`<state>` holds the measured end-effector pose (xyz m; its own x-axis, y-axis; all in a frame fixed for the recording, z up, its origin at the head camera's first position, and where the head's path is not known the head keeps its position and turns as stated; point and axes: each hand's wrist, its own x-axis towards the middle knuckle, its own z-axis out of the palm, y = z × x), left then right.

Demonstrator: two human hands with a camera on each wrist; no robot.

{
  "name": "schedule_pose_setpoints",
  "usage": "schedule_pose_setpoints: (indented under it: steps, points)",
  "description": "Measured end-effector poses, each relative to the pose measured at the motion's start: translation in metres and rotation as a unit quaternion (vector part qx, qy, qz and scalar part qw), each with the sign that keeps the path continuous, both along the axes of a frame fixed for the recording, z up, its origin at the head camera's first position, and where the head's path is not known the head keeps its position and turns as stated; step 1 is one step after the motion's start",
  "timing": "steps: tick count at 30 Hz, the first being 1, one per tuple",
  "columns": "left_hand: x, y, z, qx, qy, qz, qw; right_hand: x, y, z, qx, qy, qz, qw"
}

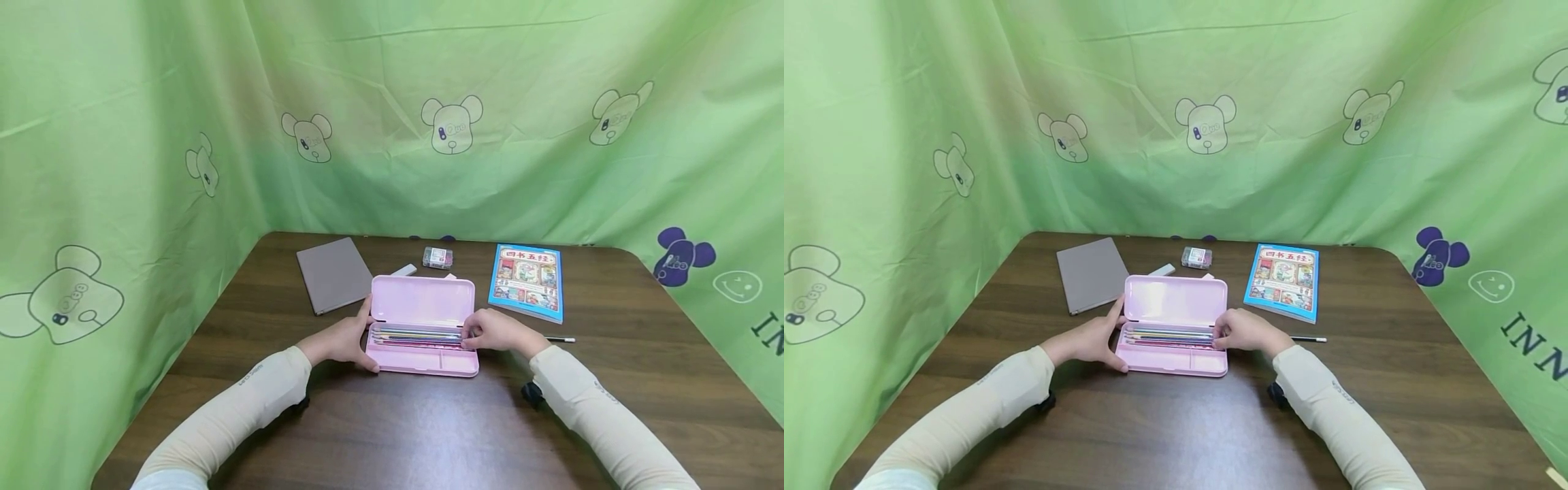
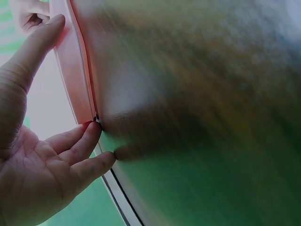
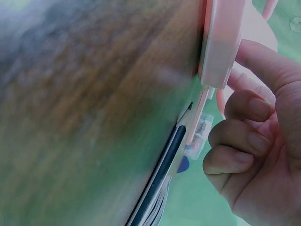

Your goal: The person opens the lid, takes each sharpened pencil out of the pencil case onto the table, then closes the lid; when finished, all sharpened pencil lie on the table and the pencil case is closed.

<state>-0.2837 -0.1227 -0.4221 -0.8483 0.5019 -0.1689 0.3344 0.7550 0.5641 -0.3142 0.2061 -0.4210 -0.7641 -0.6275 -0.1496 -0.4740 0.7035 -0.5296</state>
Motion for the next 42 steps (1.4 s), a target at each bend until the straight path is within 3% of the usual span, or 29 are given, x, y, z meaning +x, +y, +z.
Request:
schedule_pose_setpoints:
  steps: [5,10,20,27,42]
  points:
    - [0.000,0.000,0.001,0.004,0.005,-0.003,1.0000,0.002,0.002,0.002,-0.003,0.030,0.006,1.000]
    - [0.001,0.000,0.001,0.003,0.004,-0.003,1.0000,0.002,0.003,0.004,-0.010,0.031,-0.002,0.999]
    - [0.001,0.000,0.001,0.005,-0.001,-0.002,1.0000,0.003,0.017,0.010,-0.070,0.056,-0.051,0.995]
    - [0.001,0.000,0.002,0.002,0.003,0.000,1.0000,0.007,0.032,0.012,-0.102,0.046,-0.073,0.991]
    - [0.001,0.000,0.002,0.002,0.008,-0.004,1.0000,0.014,0.056,0.017,-0.104,0.059,-0.123,0.985]
